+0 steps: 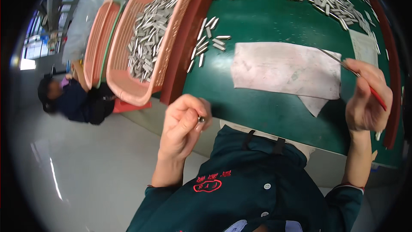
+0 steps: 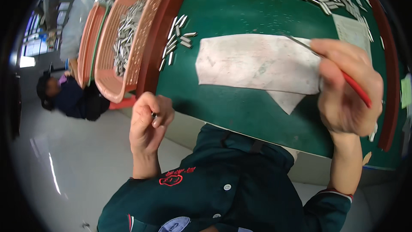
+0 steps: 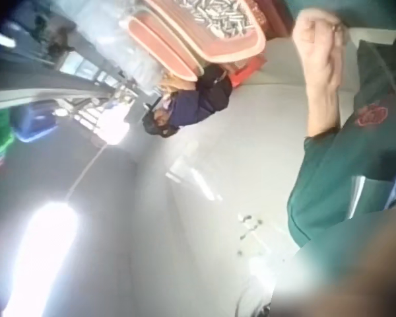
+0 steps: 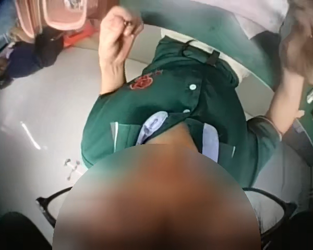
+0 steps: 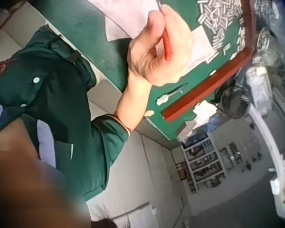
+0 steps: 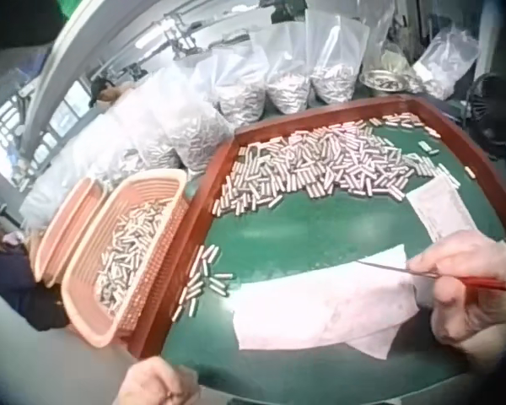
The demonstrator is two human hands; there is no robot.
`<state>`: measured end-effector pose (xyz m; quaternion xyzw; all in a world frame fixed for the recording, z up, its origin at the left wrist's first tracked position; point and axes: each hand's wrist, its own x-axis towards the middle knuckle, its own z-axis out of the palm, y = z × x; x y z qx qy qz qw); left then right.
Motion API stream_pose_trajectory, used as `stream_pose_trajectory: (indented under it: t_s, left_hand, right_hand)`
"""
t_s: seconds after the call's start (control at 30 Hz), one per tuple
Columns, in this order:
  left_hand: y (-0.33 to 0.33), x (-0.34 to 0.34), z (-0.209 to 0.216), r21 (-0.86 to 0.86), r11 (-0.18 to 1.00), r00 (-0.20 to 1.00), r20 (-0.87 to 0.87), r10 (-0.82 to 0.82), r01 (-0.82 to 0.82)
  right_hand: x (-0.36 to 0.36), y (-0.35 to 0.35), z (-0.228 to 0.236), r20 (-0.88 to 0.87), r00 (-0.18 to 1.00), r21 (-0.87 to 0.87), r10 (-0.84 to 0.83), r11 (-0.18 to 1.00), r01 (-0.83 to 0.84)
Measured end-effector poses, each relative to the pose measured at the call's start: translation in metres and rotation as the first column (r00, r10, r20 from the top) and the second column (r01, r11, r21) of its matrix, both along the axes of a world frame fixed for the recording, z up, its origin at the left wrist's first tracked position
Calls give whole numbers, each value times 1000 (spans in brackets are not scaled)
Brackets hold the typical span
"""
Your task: Inspecting the interior of small cylindrical metal components using a thin needle tool at a workbench.
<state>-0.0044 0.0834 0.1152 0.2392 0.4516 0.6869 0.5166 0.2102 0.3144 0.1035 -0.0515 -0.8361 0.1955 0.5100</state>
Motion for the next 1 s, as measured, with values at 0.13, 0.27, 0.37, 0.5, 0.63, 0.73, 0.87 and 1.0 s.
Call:
stream_pose_trajectory:
  t_s: [0.13, 0.27, 0.37, 0.5, 0.63, 0.73, 0.87, 1.0]
  left_hand:
    - [-41, -2, -21, 108, 994, 900, 430, -69, 24]
    - [-73, -5, -46, 1, 993, 882, 459, 104, -118]
    - [-80, -9, -65, -14, 991, 849, 514, 121, -133]
    - [-88, -10, -80, -39, 987, 809, 568, 152, -158]
    - [-94, -7, -98, -51, 987, 790, 594, 152, -152]
    - [-92, -5, -103, -55, 986, 760, 631, 158, -159]
    - [-91, -4, -105, -54, 987, 736, 660, 150, -153]
    - [-92, -3, -107, -38, 989, 745, 654, 135, -146]
  right_hand:
    - [8, -1, 2, 27, 999, -21, -17, 1000, 17]
    - [2, -2, -6, 12, 1000, -42, 8, 999, -8]
    - [2, -4, -3, 8, 998, -26, -60, 998, 60]
    - [-3, -5, -3, 10, 995, -27, -101, 994, 102]
    - [-7, -5, -12, -18, 995, -58, -97, 994, 96]
    - [-7, -6, -10, -3, 993, -42, -116, 992, 116]
    - [-8, -6, -9, -3, 992, -48, -124, 991, 123]
    - [-10, -7, -9, -6, 992, -63, -126, 990, 125]
